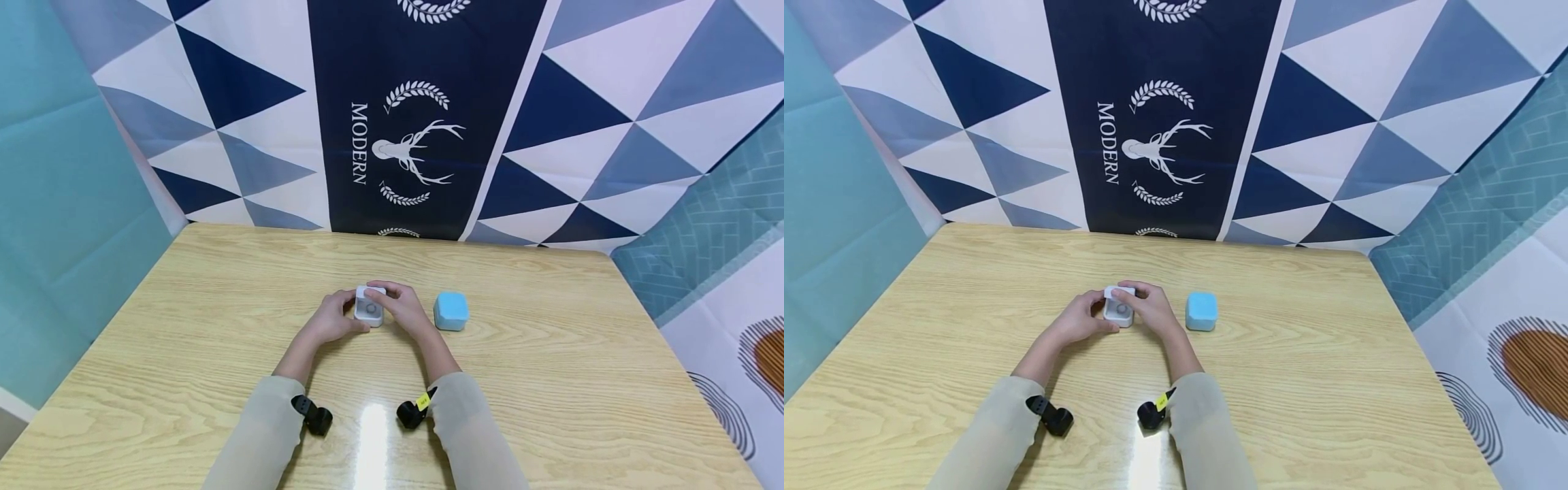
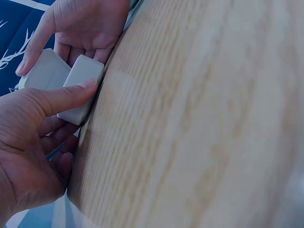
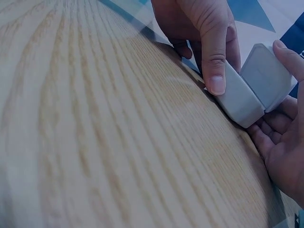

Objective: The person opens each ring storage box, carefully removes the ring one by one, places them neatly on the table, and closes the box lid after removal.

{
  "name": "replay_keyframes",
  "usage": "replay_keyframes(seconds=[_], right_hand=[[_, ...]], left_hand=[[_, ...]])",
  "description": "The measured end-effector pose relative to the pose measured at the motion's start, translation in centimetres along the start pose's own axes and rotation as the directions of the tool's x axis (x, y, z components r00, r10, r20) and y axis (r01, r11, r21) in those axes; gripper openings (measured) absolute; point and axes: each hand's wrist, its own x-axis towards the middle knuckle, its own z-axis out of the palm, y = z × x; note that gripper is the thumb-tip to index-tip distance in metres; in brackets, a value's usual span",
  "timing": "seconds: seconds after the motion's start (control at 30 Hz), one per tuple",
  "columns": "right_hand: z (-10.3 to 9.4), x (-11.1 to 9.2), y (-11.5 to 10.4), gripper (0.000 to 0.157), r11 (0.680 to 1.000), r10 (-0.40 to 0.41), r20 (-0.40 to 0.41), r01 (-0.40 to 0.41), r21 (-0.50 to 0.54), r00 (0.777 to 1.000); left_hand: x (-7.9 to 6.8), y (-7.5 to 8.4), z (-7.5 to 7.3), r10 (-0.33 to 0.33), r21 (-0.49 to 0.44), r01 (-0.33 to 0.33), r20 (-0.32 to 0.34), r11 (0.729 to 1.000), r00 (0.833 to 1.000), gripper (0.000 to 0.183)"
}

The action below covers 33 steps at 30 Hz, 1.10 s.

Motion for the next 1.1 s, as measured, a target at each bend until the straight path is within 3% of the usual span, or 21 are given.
replay_keyframes(seconds=[0.33, 1.1], right_hand=[[0.25, 0.05, 0.26, 0.041, 1.000, -0.025, -0.042, 0.026, 0.010, 0.999], [0.27, 0.21, 0.06, 0.041, 0.999, 0.017, -0.062, -0.014, 0.041, 0.998]], left_hand=[[-0.05, -0.04, 0.03, 0.007, -0.001, -0.007, 0.000, 1.000, 1.000, 0.069], [-0.11, 0.28, 0.00, -0.011, 0.005, 0.011, -0.004, 1.000, 1.000, 0.072]])
